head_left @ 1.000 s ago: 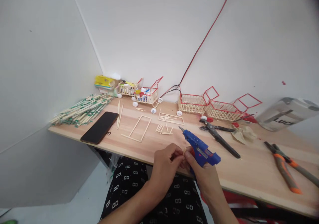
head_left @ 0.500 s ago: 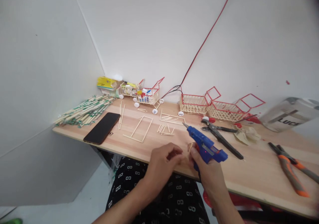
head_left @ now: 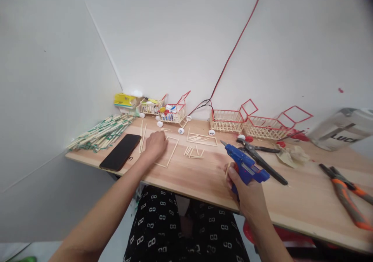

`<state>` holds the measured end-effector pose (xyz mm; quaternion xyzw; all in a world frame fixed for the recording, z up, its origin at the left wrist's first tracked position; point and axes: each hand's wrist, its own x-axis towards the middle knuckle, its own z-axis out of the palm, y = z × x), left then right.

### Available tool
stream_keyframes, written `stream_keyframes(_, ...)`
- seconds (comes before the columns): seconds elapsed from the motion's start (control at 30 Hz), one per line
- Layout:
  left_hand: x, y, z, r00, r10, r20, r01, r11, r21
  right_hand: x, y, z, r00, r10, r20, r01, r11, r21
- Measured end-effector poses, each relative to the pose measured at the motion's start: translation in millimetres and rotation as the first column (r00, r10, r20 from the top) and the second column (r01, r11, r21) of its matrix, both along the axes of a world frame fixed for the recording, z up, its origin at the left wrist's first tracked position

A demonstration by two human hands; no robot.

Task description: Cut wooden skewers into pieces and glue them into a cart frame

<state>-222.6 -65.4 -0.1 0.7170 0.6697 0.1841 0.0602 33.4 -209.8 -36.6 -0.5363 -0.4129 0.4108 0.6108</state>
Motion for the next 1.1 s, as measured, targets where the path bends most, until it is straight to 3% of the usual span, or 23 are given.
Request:
stream_keyframes(0.17,5,2,5.6,0.997,-0.018,0.070,0.019,1.000,-0.009,3,2,1.3,1.000,-0.018,-0.005,0.018,1.000,-0.006)
stream_keyframes(0.33,9,-8,22.8,0.954,-0.171,0.246,0.187,0.981,-0.044,5,7,13.7,1.000,-0.008,0.025,0.007,1.000,0.029)
stream_keyframes(0.37,11,-12,26.8,0.927,-0.207,0.313,0.232,0.972,-0.044,4,9,19.2,0.999,0.005,0.044,-0.007,0.999,0.047)
stream_keyframes(0.47,25,-31,37.6,0.748,-0.268,0.607,0.354,0.935,-0.023,-2,14,38.1,0.993,0.049,0.105,-0.057,0.996,0.075)
stream_keyframes(0.6,49,-56,43.0,0.590,-0.232,0.773,0.444,0.893,-0.070,-13,22,54.3,0.969,0.070,0.235,-0.094,0.991,0.091)
stream_keyframes(0.77,67,-69,40.9,0.540,-0.214,0.814,0.510,0.853,-0.114,-17,32,51.9,0.936,0.063,0.347,-0.088,0.995,0.056)
stream_keyframes(0.9,69,-65,46.0,0.512,-0.247,0.823,0.536,0.841,-0.080,-18,37,51.9,0.925,0.053,0.375,-0.080,0.995,0.058)
stream_keyframes(1.1,69,-65,48.8,0.430,-0.221,0.875,0.631,0.767,-0.117,-20,38,56.7,0.932,0.049,0.360,-0.087,0.992,0.090)
